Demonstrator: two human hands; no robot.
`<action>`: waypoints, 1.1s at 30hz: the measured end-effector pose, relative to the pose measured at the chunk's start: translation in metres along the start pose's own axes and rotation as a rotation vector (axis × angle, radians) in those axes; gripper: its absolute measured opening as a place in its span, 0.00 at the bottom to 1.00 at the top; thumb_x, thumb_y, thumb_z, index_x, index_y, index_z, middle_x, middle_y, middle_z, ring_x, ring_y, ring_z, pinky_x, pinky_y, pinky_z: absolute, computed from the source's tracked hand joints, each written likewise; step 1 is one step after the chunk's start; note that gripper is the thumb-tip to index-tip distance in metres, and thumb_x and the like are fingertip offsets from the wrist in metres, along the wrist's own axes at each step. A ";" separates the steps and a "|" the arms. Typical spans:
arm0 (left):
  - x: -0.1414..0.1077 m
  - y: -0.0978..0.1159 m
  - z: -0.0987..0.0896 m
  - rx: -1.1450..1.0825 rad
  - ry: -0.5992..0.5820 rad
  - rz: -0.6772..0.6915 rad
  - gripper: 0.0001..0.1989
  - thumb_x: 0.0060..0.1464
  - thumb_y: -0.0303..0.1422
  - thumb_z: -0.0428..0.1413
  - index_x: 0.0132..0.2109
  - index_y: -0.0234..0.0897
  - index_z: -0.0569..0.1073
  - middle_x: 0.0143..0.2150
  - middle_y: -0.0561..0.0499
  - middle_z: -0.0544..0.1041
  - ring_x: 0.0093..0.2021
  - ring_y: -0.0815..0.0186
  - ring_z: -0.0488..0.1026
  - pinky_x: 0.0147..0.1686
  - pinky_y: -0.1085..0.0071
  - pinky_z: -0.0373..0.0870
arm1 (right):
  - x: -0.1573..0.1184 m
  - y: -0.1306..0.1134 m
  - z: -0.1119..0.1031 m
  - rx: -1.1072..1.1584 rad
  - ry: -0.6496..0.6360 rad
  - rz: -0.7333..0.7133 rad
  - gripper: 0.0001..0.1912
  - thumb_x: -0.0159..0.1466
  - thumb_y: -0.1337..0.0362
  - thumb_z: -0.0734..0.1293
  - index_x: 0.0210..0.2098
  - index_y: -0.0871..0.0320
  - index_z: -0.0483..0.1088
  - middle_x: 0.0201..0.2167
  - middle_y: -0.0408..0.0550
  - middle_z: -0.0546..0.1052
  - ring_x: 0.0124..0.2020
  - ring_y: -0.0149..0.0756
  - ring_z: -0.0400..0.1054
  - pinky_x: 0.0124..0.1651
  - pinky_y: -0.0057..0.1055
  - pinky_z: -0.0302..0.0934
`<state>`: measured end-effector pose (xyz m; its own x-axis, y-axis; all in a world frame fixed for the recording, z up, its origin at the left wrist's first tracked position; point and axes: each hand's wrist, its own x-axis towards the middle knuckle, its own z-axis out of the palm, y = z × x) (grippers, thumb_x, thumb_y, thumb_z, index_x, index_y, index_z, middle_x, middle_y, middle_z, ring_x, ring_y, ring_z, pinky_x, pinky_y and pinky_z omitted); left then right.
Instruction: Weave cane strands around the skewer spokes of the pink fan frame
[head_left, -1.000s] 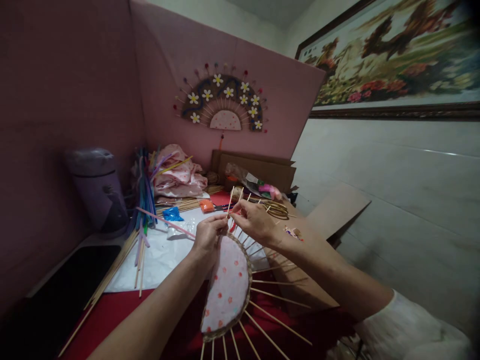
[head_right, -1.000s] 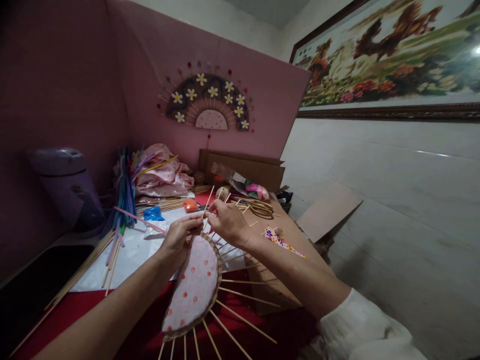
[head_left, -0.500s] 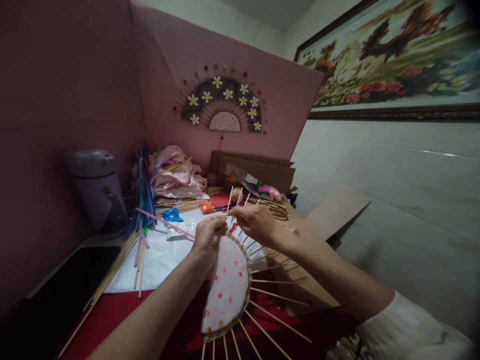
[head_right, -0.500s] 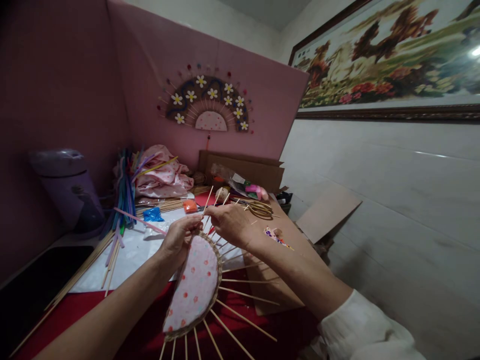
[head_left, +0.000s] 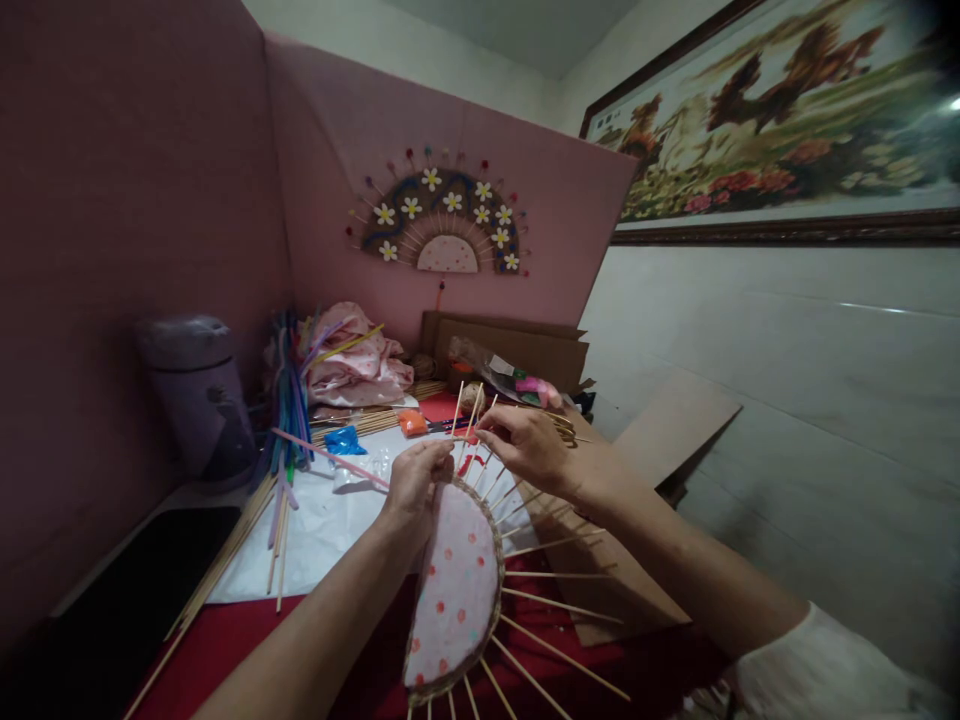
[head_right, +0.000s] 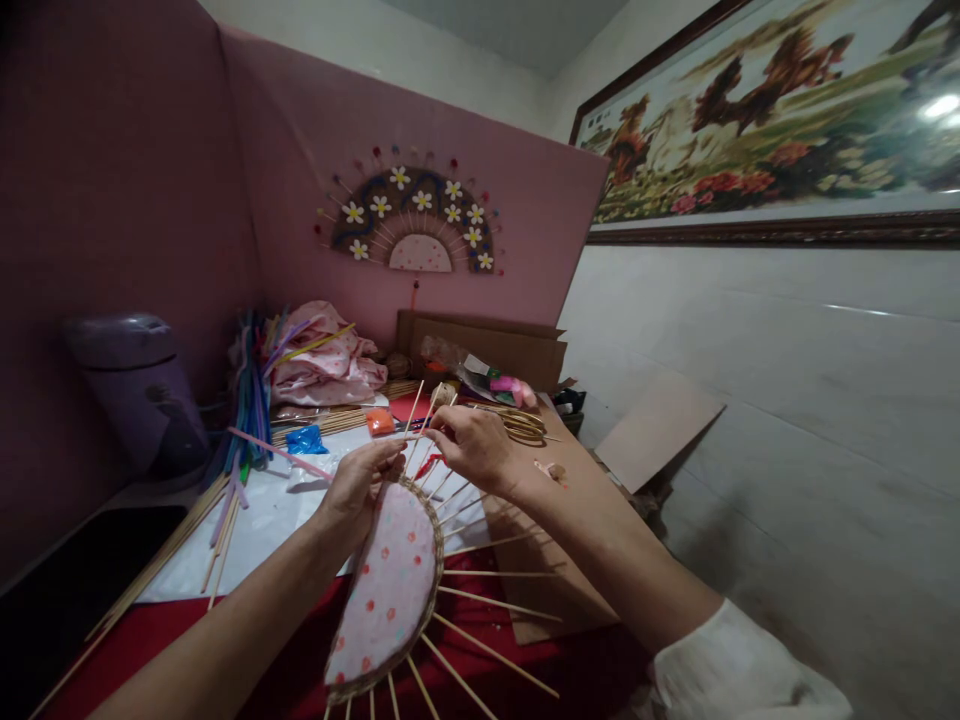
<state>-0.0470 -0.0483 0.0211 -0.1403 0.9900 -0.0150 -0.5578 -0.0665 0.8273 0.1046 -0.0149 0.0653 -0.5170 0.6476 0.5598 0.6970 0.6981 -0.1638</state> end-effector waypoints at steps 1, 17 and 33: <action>0.000 0.000 0.000 0.001 0.004 -0.002 0.09 0.35 0.31 0.61 0.19 0.33 0.68 0.18 0.56 0.65 0.19 0.76 0.59 0.20 0.75 0.52 | 0.000 0.001 -0.003 -0.014 0.001 -0.014 0.07 0.61 0.63 0.62 0.33 0.58 0.71 0.30 0.47 0.76 0.30 0.31 0.67 0.33 0.26 0.54; -0.002 0.003 0.002 -0.003 0.006 -0.126 0.09 0.38 0.33 0.59 0.24 0.32 0.70 0.17 0.57 0.64 0.16 0.77 0.56 0.16 0.77 0.47 | 0.035 0.042 -0.020 -0.134 0.034 -0.063 0.06 0.60 0.70 0.61 0.32 0.59 0.70 0.31 0.46 0.71 0.31 0.29 0.64 0.34 0.25 0.53; -0.004 0.001 0.002 0.085 -0.058 -0.170 0.13 0.30 0.21 0.61 0.29 0.33 0.70 0.20 0.54 0.72 0.20 0.69 0.69 0.21 0.75 0.63 | 0.026 0.039 -0.021 -0.158 0.044 0.034 0.05 0.61 0.69 0.62 0.31 0.59 0.69 0.32 0.47 0.70 0.32 0.30 0.64 0.34 0.25 0.54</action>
<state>-0.0456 -0.0519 0.0232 -0.0013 0.9917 -0.1288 -0.4979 0.1111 0.8601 0.1289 0.0225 0.0907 -0.4724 0.6534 0.5915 0.7849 0.6172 -0.0550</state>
